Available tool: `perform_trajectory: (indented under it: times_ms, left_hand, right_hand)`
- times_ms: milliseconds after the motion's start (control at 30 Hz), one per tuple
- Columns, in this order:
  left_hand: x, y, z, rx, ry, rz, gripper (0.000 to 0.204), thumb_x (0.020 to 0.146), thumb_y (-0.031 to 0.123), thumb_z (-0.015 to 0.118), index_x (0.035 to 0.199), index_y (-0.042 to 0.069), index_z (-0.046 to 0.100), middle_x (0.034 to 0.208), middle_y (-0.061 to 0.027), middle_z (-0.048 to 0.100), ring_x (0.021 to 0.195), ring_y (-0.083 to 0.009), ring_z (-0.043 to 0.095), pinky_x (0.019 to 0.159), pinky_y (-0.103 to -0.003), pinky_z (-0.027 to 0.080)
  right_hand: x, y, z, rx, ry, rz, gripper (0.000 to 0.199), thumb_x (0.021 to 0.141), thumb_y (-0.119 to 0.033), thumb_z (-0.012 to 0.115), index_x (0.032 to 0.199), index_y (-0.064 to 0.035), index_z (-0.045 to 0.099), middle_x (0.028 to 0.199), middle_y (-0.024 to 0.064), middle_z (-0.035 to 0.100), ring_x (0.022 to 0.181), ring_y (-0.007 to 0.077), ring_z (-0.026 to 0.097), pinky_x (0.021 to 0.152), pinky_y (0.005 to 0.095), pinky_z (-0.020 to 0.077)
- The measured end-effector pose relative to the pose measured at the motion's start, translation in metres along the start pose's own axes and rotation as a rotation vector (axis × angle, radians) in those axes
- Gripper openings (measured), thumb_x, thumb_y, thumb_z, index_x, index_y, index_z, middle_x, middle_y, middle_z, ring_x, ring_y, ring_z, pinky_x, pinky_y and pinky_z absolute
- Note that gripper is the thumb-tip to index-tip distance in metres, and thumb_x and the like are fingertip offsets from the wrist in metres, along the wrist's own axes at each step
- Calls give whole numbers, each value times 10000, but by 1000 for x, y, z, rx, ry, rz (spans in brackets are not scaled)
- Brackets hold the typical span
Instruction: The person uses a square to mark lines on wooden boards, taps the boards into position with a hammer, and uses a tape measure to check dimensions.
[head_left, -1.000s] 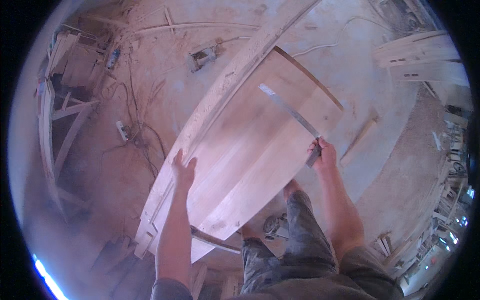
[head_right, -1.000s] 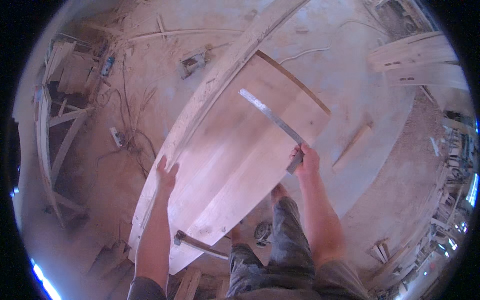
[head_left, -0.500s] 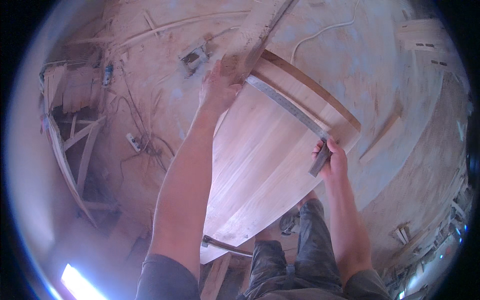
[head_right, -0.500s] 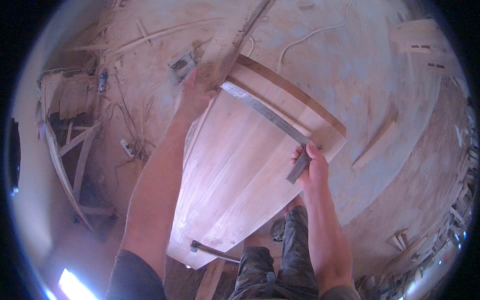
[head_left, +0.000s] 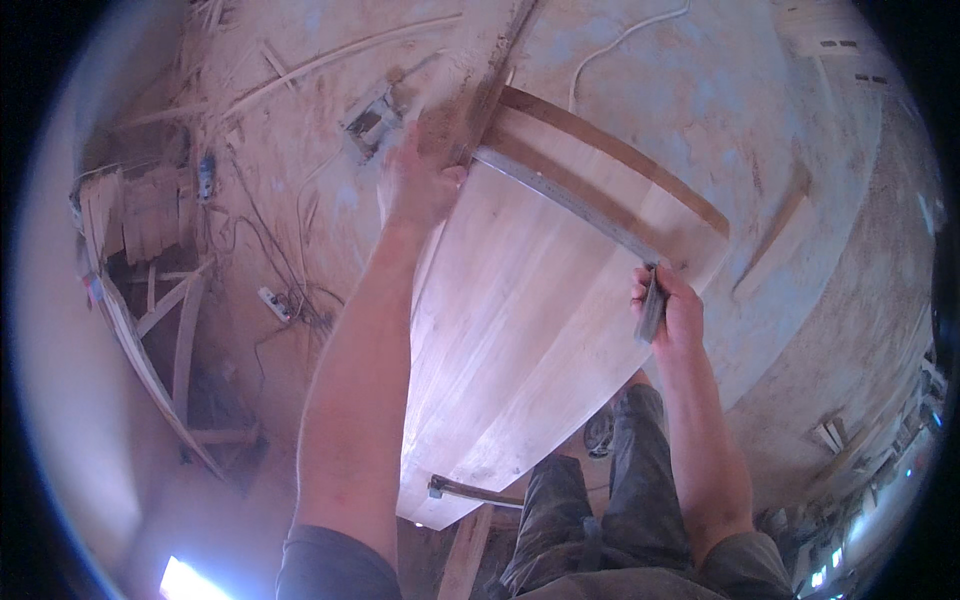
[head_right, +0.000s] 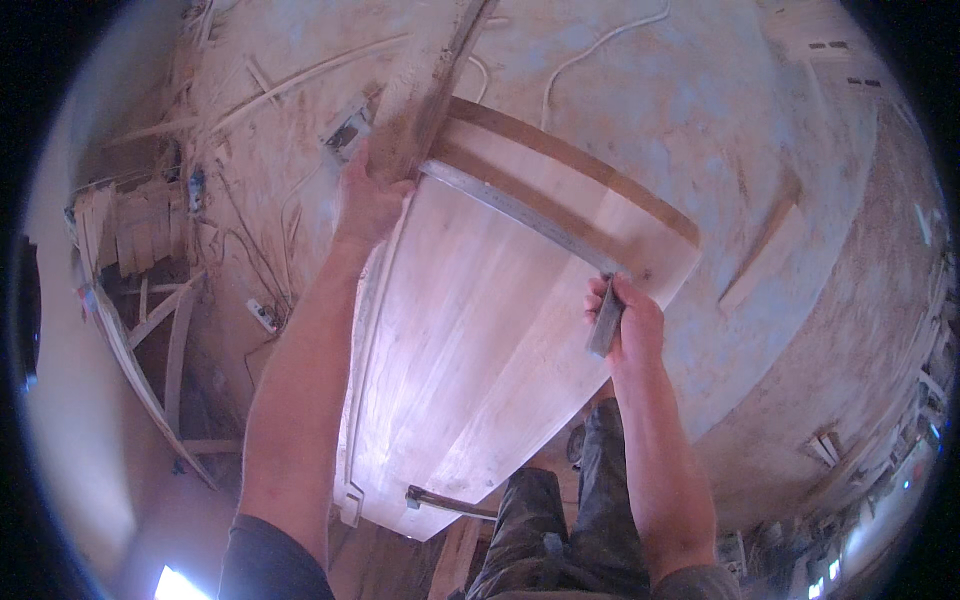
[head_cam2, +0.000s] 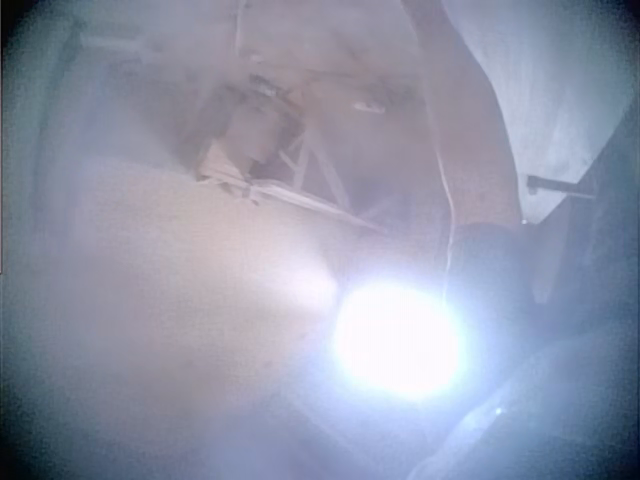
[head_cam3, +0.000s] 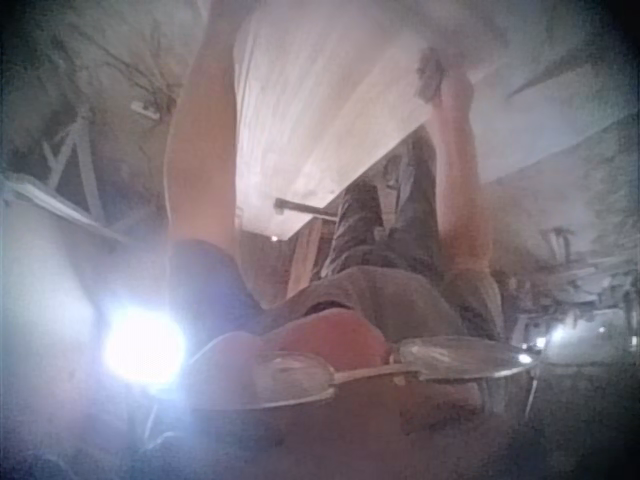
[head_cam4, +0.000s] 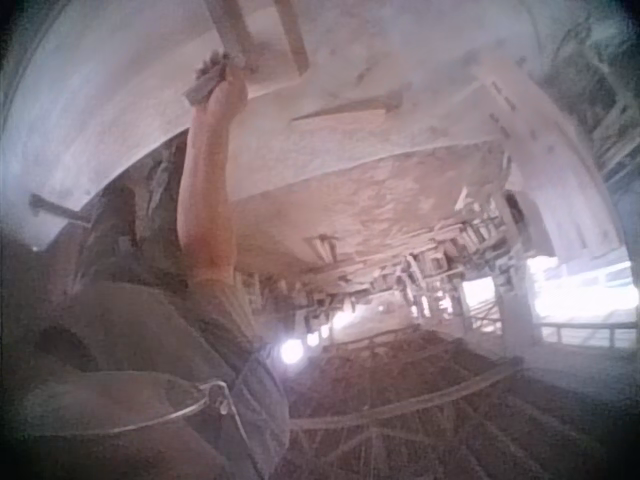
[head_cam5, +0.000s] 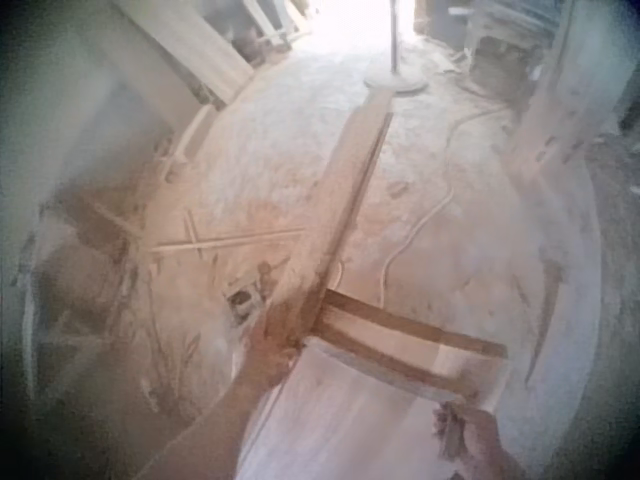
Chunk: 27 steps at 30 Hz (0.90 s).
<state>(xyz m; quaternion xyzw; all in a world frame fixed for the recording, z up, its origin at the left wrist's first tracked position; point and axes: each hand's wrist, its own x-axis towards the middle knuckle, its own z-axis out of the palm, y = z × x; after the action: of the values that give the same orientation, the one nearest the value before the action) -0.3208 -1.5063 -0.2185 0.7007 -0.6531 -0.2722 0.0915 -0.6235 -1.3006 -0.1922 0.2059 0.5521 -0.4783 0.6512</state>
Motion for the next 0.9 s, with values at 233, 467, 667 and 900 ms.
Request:
perform_trajectory:
  times_ms: [233, 467, 667, 900]
  left_hand:
    - [2, 16, -20, -161, -145, -39, 874, 642, 97, 827, 1401, -62, 424, 1286, -221, 605, 1208, -292, 580, 1057, -367, 417]
    - [0, 5, -20, 106, -170, 28, 1054, 619, 175, 859, 1462, -92, 285, 1419, -252, 477, 1321, -329, 473, 1127, -370, 350]
    - [2, 10, -16, 115, -189, -8, 1114, 600, 211, 844, 1470, -108, 227, 1407, -273, 464, 1320, -332, 466, 1121, -367, 355]
    - [5, 4, -16, 112, -182, 35, 1104, 606, 211, 827, 1464, -113, 212, 1370, -258, 493, 1301, -320, 479, 1118, -342, 353]
  right_hand:
    - [3, -3, -2, -45, 47, -10, 205, 1011, -229, 498, 1032, -27, 525, 835, 92, 625, 653, 173, 599, 532, 285, 487]
    - [1, -6, 2, -94, 18, -39, 204, 1006, -233, 505, 1024, -31, 523, 825, 96, 623, 633, 160, 597, 522, 277, 489]
    - [5, -6, -2, -71, 11, -36, 211, 1004, -242, 514, 1023, -33, 536, 822, 93, 632, 635, 162, 608, 524, 278, 492]
    - [9, -5, -4, -41, 24, -27, 215, 989, -236, 548, 1029, -25, 548, 829, 95, 643, 636, 166, 614, 523, 282, 496]
